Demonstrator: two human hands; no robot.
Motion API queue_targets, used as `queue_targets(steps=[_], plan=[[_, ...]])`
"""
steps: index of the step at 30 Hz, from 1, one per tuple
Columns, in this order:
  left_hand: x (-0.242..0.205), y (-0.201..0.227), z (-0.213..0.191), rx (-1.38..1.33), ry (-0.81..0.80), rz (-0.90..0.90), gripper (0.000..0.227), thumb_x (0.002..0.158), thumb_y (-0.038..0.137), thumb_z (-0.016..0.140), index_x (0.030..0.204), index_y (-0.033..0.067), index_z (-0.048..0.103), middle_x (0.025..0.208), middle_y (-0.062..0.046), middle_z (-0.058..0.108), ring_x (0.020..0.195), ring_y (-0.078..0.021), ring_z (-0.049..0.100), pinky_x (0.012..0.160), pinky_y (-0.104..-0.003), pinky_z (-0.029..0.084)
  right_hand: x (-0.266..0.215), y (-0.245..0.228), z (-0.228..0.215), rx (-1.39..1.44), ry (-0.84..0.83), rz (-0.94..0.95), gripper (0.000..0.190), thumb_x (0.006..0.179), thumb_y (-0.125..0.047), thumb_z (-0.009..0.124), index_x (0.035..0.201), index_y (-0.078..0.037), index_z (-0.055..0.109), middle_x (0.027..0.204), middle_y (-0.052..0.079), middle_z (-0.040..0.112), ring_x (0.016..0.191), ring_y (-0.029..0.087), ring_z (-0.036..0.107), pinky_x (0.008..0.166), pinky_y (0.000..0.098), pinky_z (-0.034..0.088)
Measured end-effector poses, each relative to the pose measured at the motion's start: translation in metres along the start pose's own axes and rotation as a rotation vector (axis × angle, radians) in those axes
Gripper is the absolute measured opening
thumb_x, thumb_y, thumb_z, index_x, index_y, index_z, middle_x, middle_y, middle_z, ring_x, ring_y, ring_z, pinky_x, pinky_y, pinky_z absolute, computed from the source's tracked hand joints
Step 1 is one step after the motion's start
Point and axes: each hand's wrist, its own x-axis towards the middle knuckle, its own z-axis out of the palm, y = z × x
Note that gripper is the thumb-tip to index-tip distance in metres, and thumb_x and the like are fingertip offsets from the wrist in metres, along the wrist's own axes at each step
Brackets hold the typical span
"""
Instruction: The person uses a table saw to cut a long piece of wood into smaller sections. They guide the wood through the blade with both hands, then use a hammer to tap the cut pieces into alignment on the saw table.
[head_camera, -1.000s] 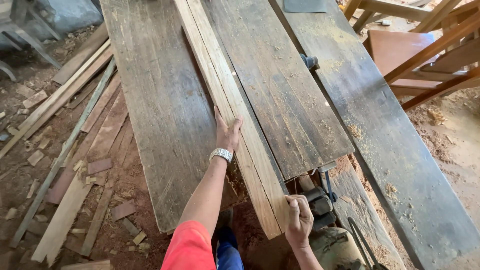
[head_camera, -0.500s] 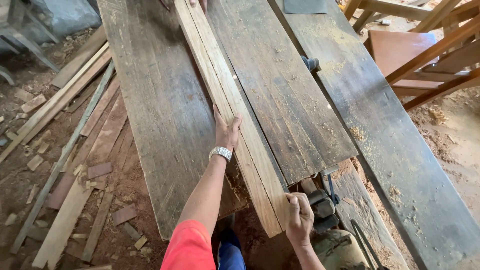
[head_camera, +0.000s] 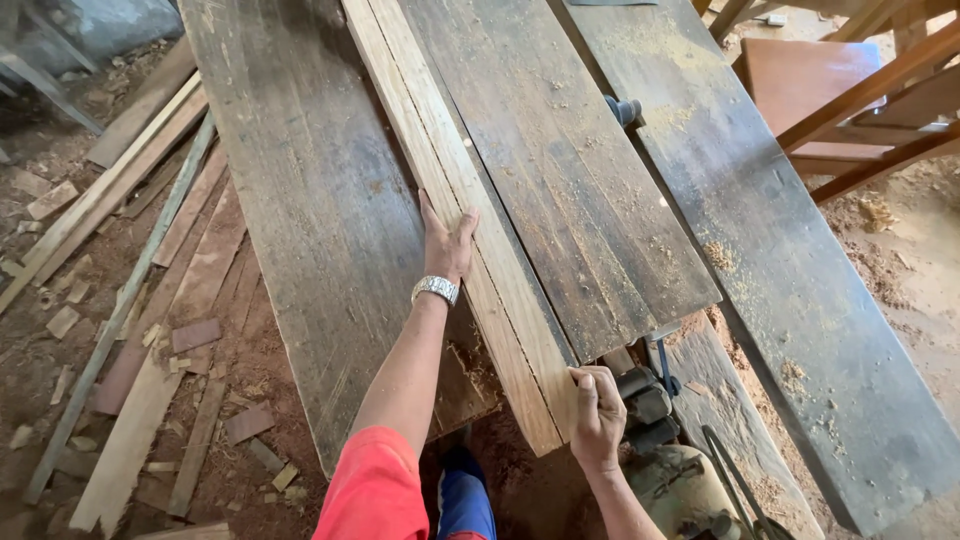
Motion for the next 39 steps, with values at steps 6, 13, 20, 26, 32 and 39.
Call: queue_targets(steps=[6,13,20,26,32,39], plan=[[0.014,-0.008,-0.001,0.044,0.014,0.039,0.118,0.088,0.063,0.066,0.164,0.0065,-0.004,0.17,-0.028,0.01,0.154,-0.039,0.025,0.123,-0.048,0.03,0.009,-0.004,0.007,-0.008,-0.003,0.005,0.026,0.107,-0.014,0.051,0.101,0.004,0.068,0.098,0.006,0.062,0.092,0.014,0.057,0.084,0.0264,0.046],[0.021,0.003,-0.005,0.009,0.011,0.018,0.12,0.083,0.067,0.065,0.163,0.0064,-0.002,0.169,-0.026,0.015,0.152,-0.0367,0.033,0.122,-0.045,0.034,0.017,-0.006,0.015,-0.047,0.002,0.018,0.026,0.107,-0.015,0.051,0.099,0.004,0.068,0.098,0.005,0.063,0.091,0.013,0.057,0.083,0.0252,0.045],[0.033,0.006,-0.008,0.112,0.007,0.006,0.118,0.086,0.067,0.062,0.164,0.0087,-0.004,0.171,-0.024,0.005,0.156,-0.0401,0.018,0.121,-0.049,0.03,0.025,-0.004,0.023,-0.026,0.012,0.033,0.026,0.107,-0.015,0.052,0.1,0.003,0.069,0.097,0.004,0.063,0.088,0.012,0.055,0.079,0.025,0.044],[0.047,-0.007,-0.008,0.122,0.015,0.027,0.117,0.088,0.067,0.062,0.164,0.0088,-0.004,0.17,-0.026,0.009,0.154,-0.0413,0.024,0.121,-0.049,0.032,0.033,-0.005,0.028,-0.037,-0.009,-0.003,0.027,0.108,-0.017,0.051,0.101,0.002,0.069,0.097,0.003,0.064,0.088,0.012,0.057,0.079,0.0251,0.046],[0.049,0.009,-0.01,0.05,0.015,0.004,0.115,0.087,0.061,0.065,0.163,0.0081,-0.004,0.166,-0.029,0.018,0.147,-0.0411,0.038,0.116,-0.047,0.04,0.04,-0.007,0.034,-0.078,-0.009,-0.006,0.028,0.108,-0.018,0.051,0.101,0.001,0.07,0.096,0.004,0.065,0.09,0.012,0.059,0.081,0.0255,0.047],[0.06,0.008,-0.009,0.001,0.019,0.032,0.113,0.088,0.055,0.067,0.163,0.006,-0.003,0.165,-0.029,0.023,0.146,-0.0385,0.042,0.117,-0.045,0.04,0.047,0.002,0.039,-0.042,-0.008,0.015,0.028,0.108,-0.018,0.051,0.101,0.002,0.069,0.096,0.003,0.063,0.089,0.012,0.057,0.082,0.0246,0.045]])
